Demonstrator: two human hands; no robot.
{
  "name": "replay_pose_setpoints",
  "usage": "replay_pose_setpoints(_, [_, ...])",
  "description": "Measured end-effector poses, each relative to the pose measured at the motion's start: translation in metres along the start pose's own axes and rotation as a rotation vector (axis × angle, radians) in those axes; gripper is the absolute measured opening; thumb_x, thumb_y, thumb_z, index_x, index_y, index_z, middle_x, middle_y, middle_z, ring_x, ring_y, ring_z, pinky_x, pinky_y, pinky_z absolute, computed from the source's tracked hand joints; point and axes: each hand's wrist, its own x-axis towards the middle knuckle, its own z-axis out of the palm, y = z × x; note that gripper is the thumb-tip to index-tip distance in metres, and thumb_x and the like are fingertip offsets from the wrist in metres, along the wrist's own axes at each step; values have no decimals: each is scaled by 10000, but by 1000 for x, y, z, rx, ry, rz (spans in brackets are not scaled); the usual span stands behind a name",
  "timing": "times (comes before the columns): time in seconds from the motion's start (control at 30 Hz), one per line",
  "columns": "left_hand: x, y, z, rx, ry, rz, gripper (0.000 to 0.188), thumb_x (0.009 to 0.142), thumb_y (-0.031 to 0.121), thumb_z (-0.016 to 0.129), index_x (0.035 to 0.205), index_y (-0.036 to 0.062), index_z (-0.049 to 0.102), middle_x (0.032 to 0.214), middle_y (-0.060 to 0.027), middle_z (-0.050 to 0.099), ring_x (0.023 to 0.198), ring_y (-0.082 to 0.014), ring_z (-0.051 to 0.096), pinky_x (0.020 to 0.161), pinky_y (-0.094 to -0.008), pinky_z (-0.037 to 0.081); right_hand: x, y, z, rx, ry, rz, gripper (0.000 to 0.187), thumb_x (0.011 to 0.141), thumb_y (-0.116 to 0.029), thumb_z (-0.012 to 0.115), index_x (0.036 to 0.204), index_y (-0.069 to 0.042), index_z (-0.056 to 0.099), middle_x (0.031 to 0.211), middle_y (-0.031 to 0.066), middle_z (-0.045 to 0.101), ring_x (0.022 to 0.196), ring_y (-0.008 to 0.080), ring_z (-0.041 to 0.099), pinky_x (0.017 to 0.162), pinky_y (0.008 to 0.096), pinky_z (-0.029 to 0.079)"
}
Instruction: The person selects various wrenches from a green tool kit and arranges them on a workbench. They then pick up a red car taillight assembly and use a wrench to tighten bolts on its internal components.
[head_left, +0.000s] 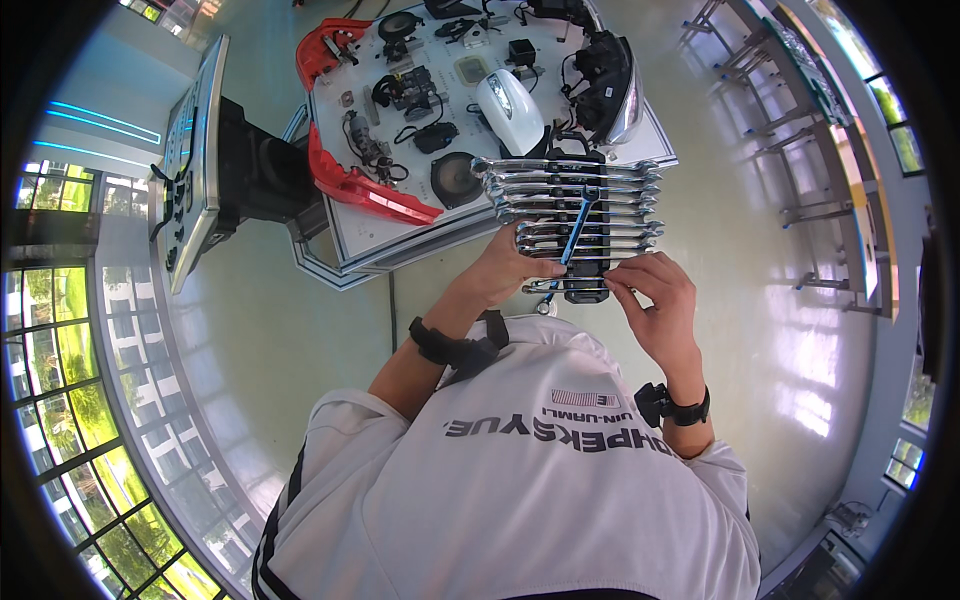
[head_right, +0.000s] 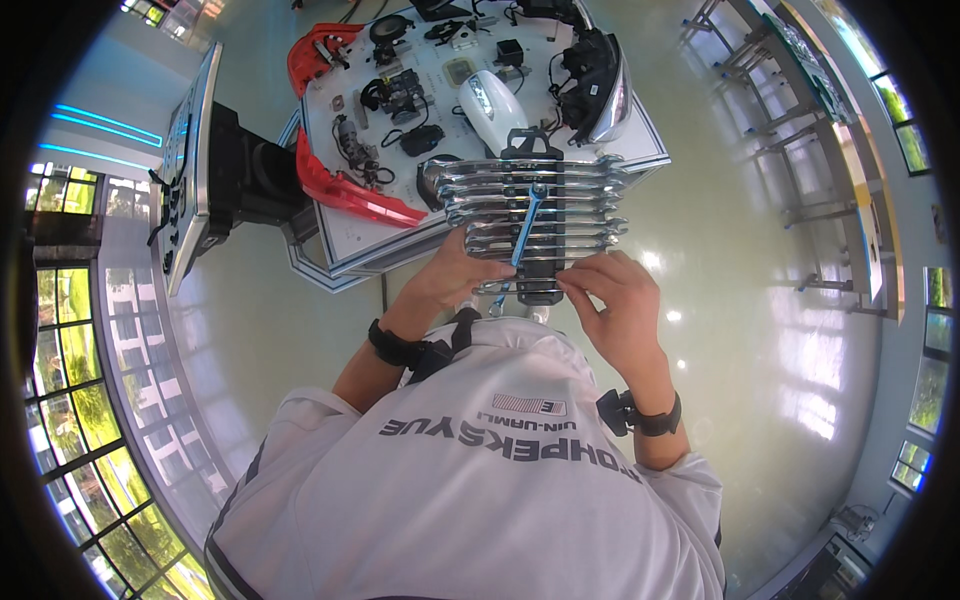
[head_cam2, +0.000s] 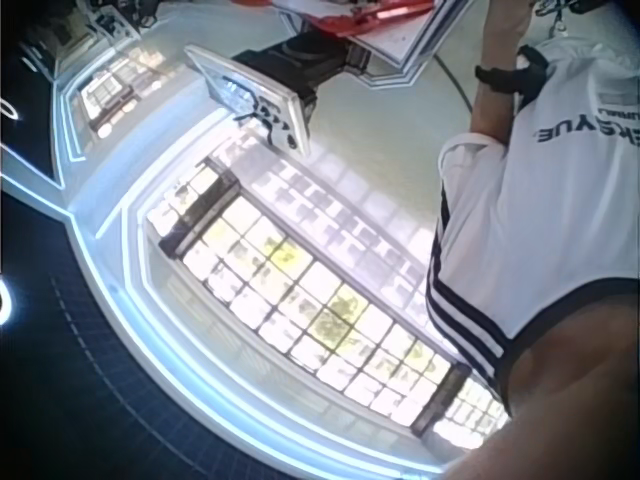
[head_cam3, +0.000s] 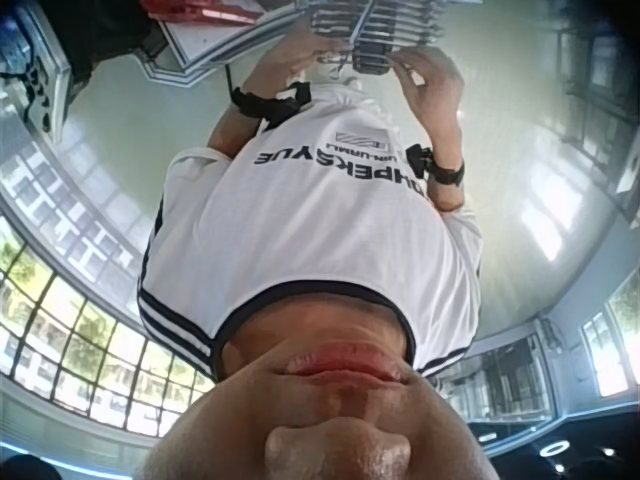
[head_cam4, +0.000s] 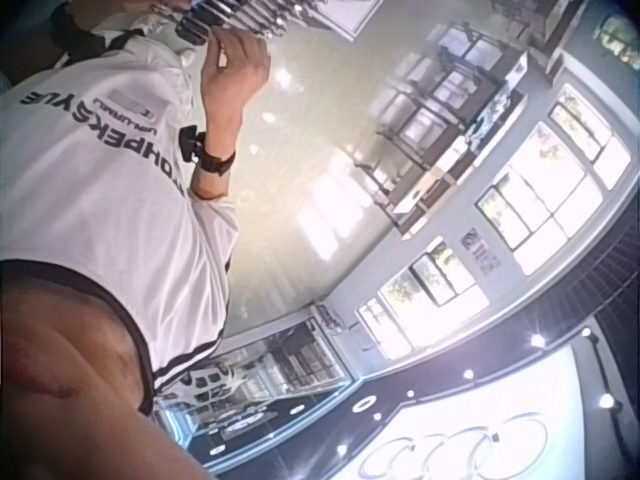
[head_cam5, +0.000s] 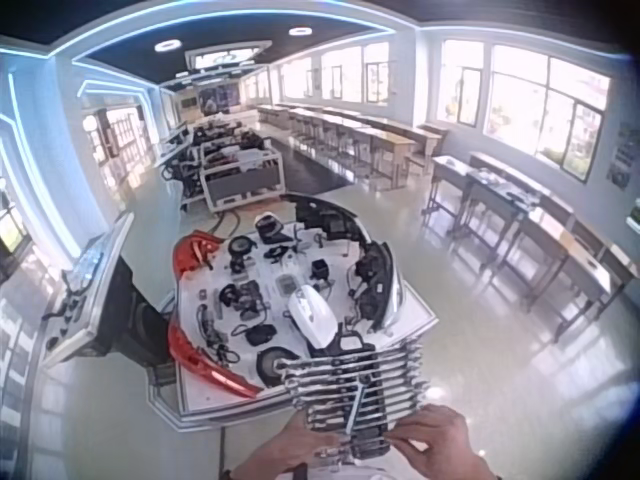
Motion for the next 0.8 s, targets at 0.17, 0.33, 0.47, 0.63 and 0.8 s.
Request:
replay_pose_setpoints(0.17, [-2,2,2,26,6,-16,632,693,-129,693,1256,5,439,1163,-117,558,1043,-221,587,897,-355,509,3,-1,1,-95,-39,-128,107,686,-63,722,786,-90,696,847,6,626,737,190,543,648,328,418])
replay_pose_setpoints(0.33, [-6,1,2,41,25,-48,646,679,-113,714,1254,7,448,1145,-105,569,1050,-208,579,884,-340,508,8,-8,1,-43,-111,-149,179,699,-72,710,875,-95,686,904,6,614,800,205,561,688,331,424])
replay_pose_setpoints(0.47, [-5,-2,5,37,15,-18,633,660,-76,751,1221,18,473,1103,-87,595,998,-180,605,853,-324,525,32,-16,-7,-138,-44,-195,259,722,-103,700,979,-99,666,984,33,603,942,236,569,813,380,423])
replay_pose_setpoints(0.63, [-5,-4,1,69,-3,-13,653,654,-62,764,1230,22,469,1119,-82,588,1020,-179,594,872,-322,516,61,-18,-6,-340,-69,-357,296,705,-191,726,984,-115,661,1047,49,582,1021,243,543,1024,468,316])
replay_pose_setpoints(0.8, [-7,-2,6,36,-13,-13,657,654,-53,773,1231,20,468,1124,-80,587,1020,-173,590,879,-322,511,68,2,-13,-233,-294,-335,251,659,-235,754,858,-108,669,930,31,562,952,219,542,1032,467,308])
